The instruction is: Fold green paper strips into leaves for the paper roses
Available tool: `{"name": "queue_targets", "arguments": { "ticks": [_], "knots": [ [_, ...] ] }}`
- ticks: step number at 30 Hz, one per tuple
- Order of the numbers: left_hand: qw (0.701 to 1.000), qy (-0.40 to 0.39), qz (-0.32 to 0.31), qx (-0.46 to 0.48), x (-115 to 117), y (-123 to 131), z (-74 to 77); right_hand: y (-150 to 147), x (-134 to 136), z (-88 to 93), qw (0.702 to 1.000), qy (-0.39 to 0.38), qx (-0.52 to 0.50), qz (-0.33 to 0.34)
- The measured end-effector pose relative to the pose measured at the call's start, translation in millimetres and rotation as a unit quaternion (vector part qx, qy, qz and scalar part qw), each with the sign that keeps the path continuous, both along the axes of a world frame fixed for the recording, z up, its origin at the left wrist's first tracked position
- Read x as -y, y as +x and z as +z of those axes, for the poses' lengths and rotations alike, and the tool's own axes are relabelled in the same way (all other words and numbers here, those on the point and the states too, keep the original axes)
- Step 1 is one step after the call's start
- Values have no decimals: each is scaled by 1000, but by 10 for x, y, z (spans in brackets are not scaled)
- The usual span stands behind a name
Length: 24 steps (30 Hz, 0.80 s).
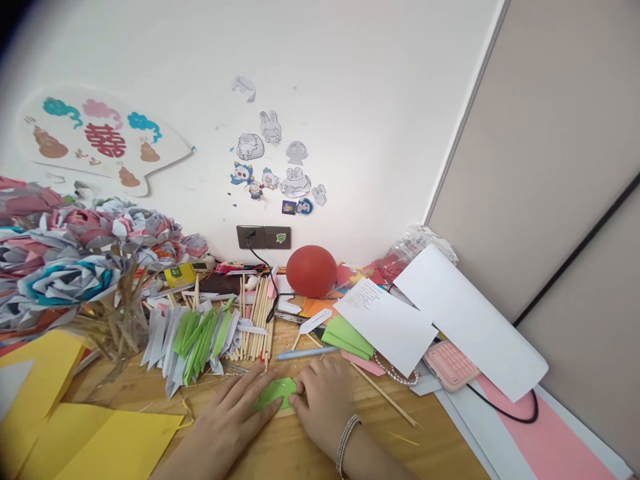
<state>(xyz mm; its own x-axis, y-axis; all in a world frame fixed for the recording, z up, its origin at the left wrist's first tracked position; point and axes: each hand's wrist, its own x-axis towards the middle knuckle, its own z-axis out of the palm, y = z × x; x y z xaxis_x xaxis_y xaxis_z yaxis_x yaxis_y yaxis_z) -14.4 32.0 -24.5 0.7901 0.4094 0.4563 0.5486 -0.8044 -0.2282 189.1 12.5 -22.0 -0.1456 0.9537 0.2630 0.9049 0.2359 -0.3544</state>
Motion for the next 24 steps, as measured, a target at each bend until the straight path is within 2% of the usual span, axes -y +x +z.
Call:
{"name": "queue_targets", "arguments": {
  "ticks": [3,8,14,19,24],
  "knots": [
    [1000,-5,-6,-10,-49,-157,-15,2,-5,9,1000,0,-8,-1],
    [998,-35,30,-30,-99,-377,-73,5,-13,21,1000,-7,-15,-3],
    [998,-19,58,-18,-21,-196,-54,16,-25,13,1000,-1,-7,16],
    [995,-16,85,-53,55,-48,-31,-26,56,52,992,-1,61,113],
    [995,-41,82,-33,95,-21,75,-196,132,9,969,-32,154,190]
  ]
}}
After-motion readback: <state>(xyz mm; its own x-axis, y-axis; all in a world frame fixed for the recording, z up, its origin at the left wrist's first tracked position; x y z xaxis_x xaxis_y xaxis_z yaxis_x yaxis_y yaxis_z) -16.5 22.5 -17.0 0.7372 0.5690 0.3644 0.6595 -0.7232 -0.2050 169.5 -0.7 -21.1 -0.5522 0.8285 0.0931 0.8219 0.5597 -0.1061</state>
